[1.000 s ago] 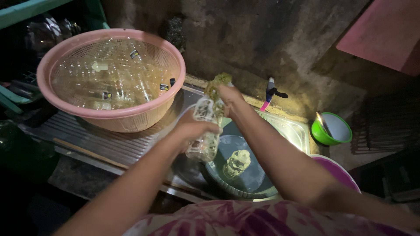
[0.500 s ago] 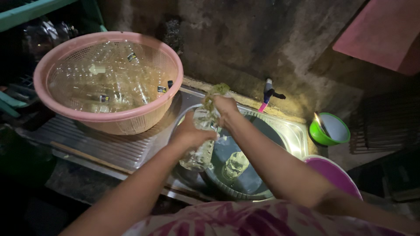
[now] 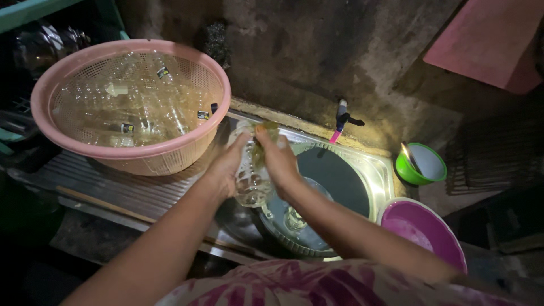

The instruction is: The person washes plastic bottles at a kitchen sink. They add soap to a basin, rinse a scrubber, then scrub and rinse several plastic bottles one by one, placing them into a pink colander.

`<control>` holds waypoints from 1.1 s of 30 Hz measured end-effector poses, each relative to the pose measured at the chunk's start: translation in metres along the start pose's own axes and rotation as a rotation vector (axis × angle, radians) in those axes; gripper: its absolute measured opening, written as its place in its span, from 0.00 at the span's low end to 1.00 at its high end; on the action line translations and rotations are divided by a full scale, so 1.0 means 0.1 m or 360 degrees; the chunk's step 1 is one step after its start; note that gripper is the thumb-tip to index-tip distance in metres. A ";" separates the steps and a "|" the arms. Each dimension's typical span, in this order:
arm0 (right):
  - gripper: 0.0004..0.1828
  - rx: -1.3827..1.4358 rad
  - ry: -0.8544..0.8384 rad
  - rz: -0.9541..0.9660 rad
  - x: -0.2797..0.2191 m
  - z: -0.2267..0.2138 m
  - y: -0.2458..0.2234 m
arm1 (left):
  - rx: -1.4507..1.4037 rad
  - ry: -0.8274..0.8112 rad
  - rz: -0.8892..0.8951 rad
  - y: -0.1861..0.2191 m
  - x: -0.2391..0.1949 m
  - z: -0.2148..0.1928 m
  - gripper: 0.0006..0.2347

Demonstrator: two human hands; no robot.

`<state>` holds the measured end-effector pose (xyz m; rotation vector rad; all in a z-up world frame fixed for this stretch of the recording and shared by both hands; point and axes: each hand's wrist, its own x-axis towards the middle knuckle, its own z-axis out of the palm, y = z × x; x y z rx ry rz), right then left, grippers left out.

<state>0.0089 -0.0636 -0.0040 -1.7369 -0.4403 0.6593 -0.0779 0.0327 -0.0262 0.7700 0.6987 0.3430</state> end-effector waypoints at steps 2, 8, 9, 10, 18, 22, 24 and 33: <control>0.27 -0.0089 -0.0021 -0.0170 -0.25 0.00 -0.04 | -0.0192 -0.0101 0.0038 -0.01 0.02 -0.05 0.27; 0.19 -0.0516 -0.0170 -0.1254 -0.40 0.01 -0.10 | -0.0219 -0.0236 -0.0158 -0.11 0.10 -0.17 0.28; 0.23 -0.0470 -0.0133 -0.1340 -0.30 0.02 -0.14 | -0.0134 -0.0160 -0.0118 -0.13 0.11 -0.18 0.26; 0.28 -0.0425 -0.0097 -0.1427 -0.19 0.03 -0.18 | -0.0050 -0.0085 -0.0076 -0.15 0.11 -0.18 0.23; 0.20 0.0528 -0.0137 0.0199 0.26 0.04 -0.18 | -0.0526 -0.0409 -0.0045 -0.20 0.12 -0.16 0.24; 0.30 -0.0391 -0.0221 -0.1068 -0.06 0.02 0.15 | -0.0640 -0.0444 -0.0152 -0.13 0.18 -0.28 0.24; 0.34 -0.0665 -0.0265 -0.1156 -0.02 0.07 0.12 | -0.0511 -0.0397 -0.0198 -0.14 0.20 -0.32 0.20; 0.22 0.0716 -0.0251 0.0220 0.44 0.04 -0.29 | -0.0555 -0.0771 -0.0132 -0.19 0.19 -0.26 0.21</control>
